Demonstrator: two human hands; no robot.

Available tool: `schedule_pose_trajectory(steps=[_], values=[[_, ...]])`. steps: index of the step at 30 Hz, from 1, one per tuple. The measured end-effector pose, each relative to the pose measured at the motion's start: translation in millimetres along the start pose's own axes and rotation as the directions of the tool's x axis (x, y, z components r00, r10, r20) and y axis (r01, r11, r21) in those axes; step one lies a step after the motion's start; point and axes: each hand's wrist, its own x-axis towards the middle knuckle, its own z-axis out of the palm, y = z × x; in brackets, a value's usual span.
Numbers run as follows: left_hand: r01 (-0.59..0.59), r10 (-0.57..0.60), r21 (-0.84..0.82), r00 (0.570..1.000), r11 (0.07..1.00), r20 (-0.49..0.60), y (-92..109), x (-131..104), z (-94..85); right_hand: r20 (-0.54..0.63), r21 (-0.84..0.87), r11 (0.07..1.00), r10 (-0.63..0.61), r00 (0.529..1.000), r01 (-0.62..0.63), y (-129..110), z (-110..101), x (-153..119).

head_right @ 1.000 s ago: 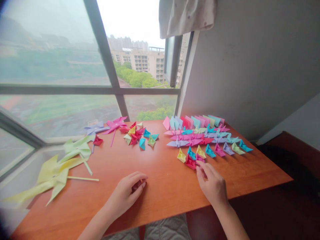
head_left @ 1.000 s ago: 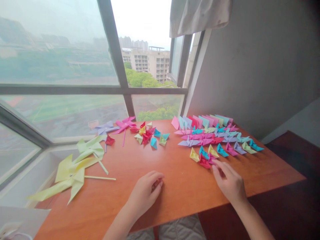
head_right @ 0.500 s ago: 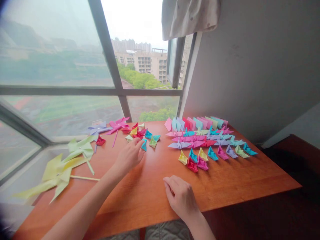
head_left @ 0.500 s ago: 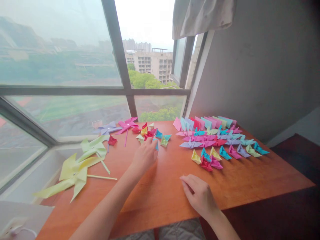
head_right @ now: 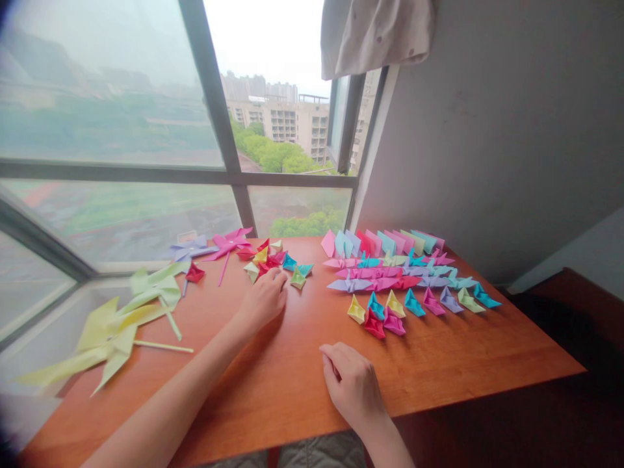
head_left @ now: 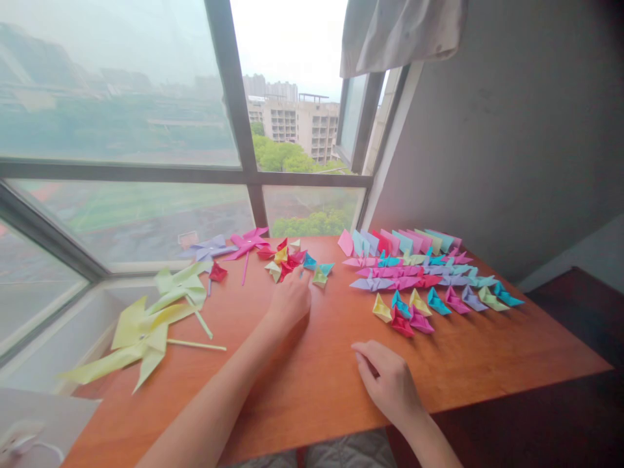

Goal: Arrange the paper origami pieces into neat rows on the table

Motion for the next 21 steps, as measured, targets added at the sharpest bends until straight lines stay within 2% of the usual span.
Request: schedule_pose_trajectory(steps=[5, 9, 11, 13, 15, 18, 21], values=[[-0.01, 0.012, -0.168, 1.0, 0.986, 0.007, -5, -10, -14.2, -0.005, -0.008, 1.0, -0.001, 1.0, 0.001, -1, -1, 1], [-0.039, 0.061, -0.334, 0.997, 0.942, 0.056, 3, -27, -25.0, -0.011, -0.004, 1.0, 0.0, 1.0, 0.0, -1, -1, 0], [-0.011, 0.067, -0.478, 0.993, 0.878, 0.099, 11, -39, -26.9, -0.017, 0.008, 1.0, 0.002, 1.0, -0.002, -2, -2, 0], [0.078, 0.056, -0.663, 0.982, 0.744, 0.178, 20, -52, -25.8, -0.02, 0.028, 1.0, 0.0, 1.0, 0.0, -3, -4, 0], [0.174, 0.063, -0.776, 0.962, 0.607, 0.265, 29, -66, -22.4, -0.023, 0.049, 0.999, -0.014, 1.0, 0.015, -5, -5, 0], [0.244, 0.067, -0.807, 0.942, 0.538, 0.329, 40, -83, -15.1, -0.012, 0.065, 0.993, -0.095, 0.995, 0.096, -8, -8, 0], [0.282, 0.036, -0.804, 0.936, 0.523, 0.351, 47, -97, -8.4, 0.033, 0.081, 0.973, -0.221, 0.975, 0.218, -11, -10, 0]])
